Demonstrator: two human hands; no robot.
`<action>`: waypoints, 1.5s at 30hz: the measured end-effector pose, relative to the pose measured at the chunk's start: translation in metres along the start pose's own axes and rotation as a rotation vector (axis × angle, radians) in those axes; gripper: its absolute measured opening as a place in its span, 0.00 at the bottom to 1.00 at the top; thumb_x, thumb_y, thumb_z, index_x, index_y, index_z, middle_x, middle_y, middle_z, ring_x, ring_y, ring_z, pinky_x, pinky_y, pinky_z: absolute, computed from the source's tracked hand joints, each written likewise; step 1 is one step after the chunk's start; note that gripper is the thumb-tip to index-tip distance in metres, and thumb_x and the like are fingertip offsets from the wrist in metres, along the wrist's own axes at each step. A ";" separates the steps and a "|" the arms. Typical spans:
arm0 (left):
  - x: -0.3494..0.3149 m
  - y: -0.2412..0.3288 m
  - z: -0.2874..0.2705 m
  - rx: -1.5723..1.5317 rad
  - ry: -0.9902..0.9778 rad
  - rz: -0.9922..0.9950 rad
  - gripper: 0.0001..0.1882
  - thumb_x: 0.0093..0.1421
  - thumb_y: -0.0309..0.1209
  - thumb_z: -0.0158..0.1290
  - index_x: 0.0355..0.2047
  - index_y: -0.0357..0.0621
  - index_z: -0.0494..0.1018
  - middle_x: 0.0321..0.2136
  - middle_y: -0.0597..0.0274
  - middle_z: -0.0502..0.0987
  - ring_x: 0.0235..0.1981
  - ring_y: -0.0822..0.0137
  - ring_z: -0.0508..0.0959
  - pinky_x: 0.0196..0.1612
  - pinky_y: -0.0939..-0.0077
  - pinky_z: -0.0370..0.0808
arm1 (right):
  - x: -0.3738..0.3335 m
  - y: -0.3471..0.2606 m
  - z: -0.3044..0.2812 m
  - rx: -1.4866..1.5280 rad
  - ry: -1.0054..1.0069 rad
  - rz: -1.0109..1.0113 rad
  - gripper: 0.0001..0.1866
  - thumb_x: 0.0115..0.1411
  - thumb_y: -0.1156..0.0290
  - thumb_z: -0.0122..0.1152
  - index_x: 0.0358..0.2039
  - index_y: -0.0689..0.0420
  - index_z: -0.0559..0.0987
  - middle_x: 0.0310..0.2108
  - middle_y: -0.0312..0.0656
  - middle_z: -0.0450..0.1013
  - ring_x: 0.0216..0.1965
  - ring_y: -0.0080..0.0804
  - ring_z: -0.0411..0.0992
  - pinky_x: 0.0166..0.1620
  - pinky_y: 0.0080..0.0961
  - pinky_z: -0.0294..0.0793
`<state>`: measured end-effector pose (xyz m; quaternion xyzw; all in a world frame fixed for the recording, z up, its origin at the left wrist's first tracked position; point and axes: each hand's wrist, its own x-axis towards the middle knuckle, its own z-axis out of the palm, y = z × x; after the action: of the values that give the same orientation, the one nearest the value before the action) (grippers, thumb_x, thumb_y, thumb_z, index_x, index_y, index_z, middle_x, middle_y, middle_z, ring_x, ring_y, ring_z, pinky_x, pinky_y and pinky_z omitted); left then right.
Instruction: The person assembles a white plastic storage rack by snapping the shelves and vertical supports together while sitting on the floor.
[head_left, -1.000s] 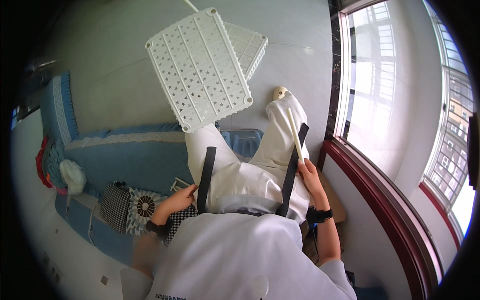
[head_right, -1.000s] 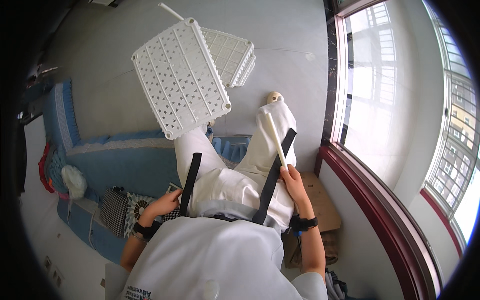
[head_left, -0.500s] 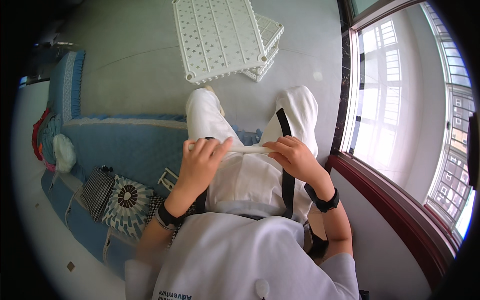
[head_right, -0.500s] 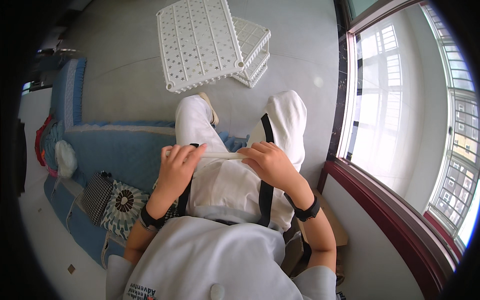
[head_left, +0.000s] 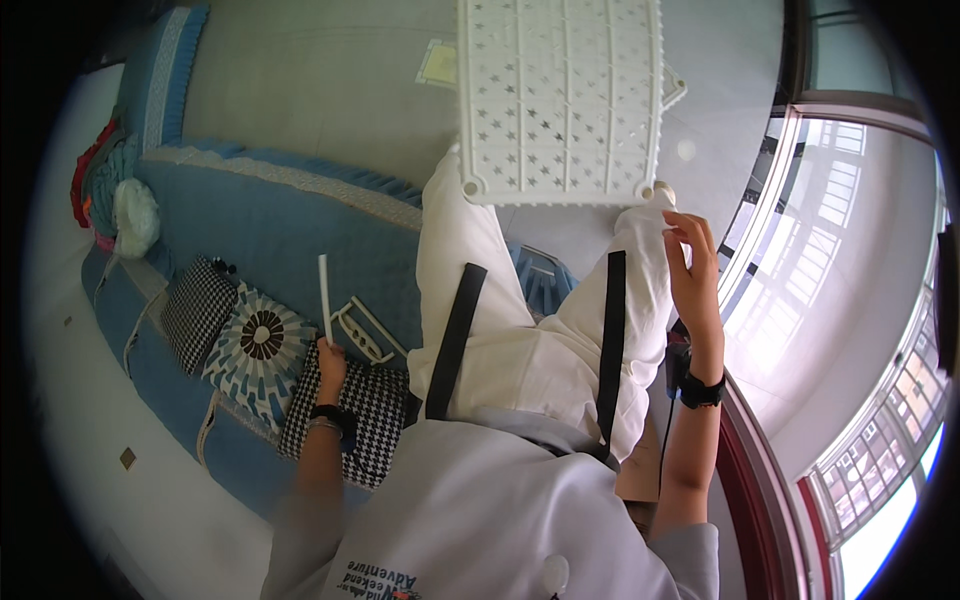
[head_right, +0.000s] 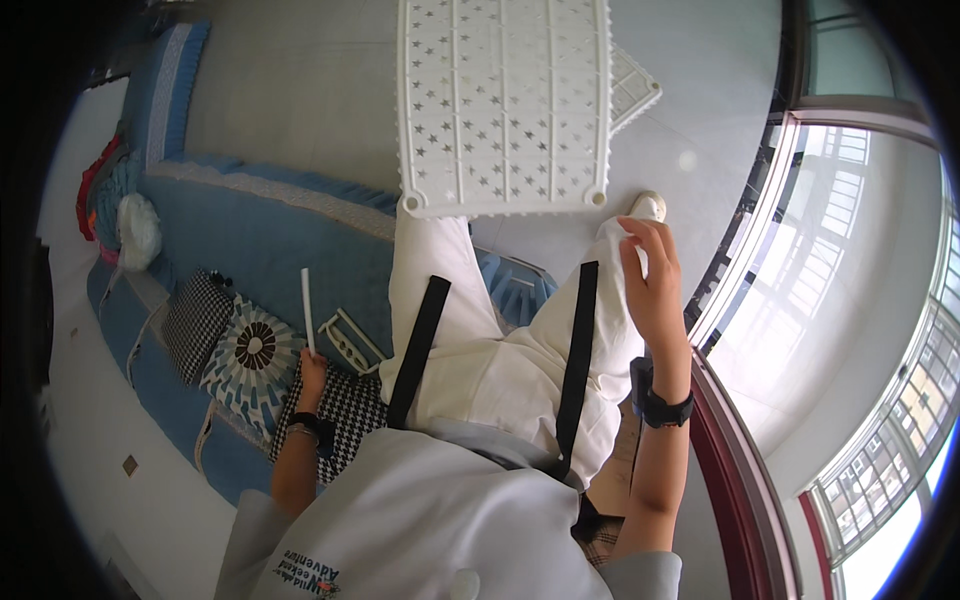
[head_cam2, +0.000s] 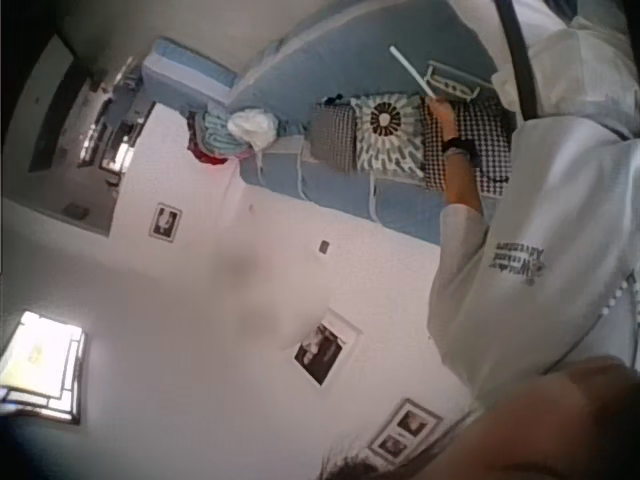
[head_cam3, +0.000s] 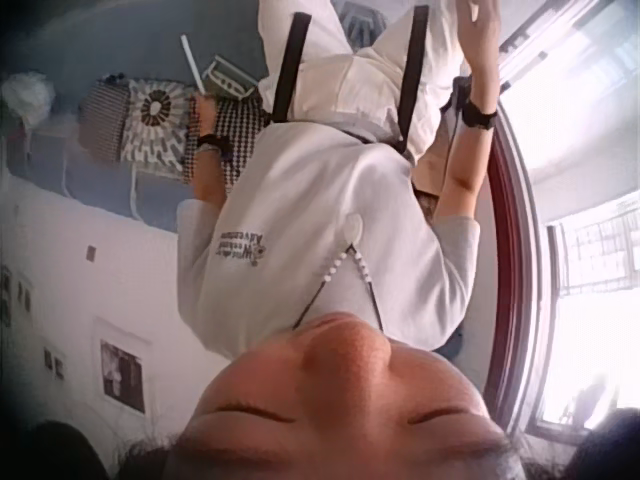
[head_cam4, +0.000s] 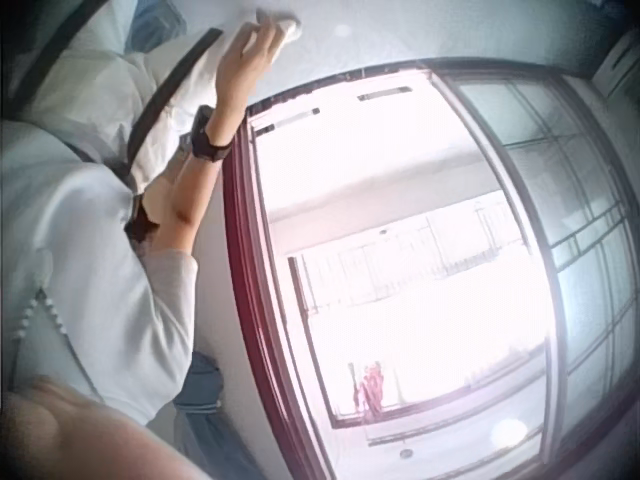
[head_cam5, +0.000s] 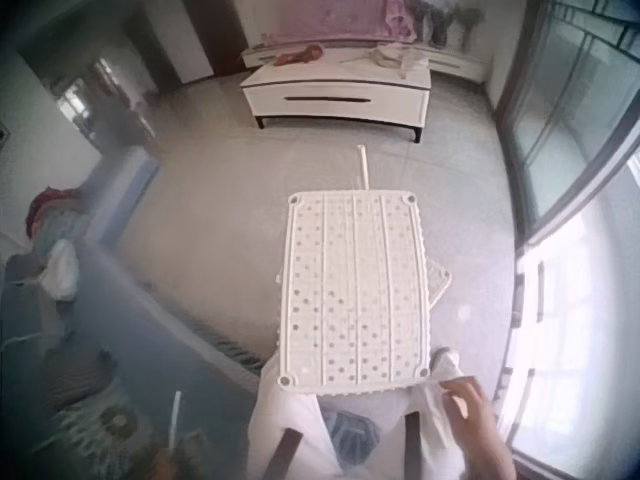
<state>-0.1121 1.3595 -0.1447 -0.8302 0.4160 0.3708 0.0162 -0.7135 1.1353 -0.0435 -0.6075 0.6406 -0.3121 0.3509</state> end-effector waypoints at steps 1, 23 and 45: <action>-0.004 -0.006 0.004 -0.308 0.096 -0.185 0.11 0.66 0.33 0.36 0.38 0.35 0.58 0.20 0.66 0.55 0.19 0.75 0.55 0.24 0.78 0.61 | 0.005 0.000 -0.002 -0.010 -0.050 0.062 0.11 0.59 0.79 0.50 0.43 0.60 0.73 0.39 0.45 0.69 0.39 0.35 0.70 0.43 0.24 0.70; -0.032 -0.065 0.068 -0.907 -0.013 -0.919 0.13 0.63 0.34 0.40 0.45 0.41 0.62 0.35 0.57 0.65 0.40 0.61 0.65 0.51 0.60 0.64 | -0.043 0.020 -0.017 -0.059 -0.119 0.130 0.07 0.59 0.77 0.49 0.36 0.62 0.74 0.31 0.48 0.71 0.32 0.46 0.71 0.37 0.29 0.69; 0.010 0.436 0.018 -0.429 0.094 0.855 0.28 0.63 0.34 0.44 0.59 0.35 0.48 0.52 0.46 0.58 0.49 0.56 0.65 0.49 0.67 0.67 | 0.044 0.105 0.012 -0.069 0.002 0.089 0.12 0.57 0.71 0.51 0.42 0.58 0.70 0.38 0.47 0.69 0.36 0.44 0.71 0.41 0.33 0.70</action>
<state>-0.4259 1.0743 -0.0413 -0.5852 0.6345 0.3837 -0.3283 -0.7626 1.0985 -0.1400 -0.5898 0.6777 -0.2745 0.3427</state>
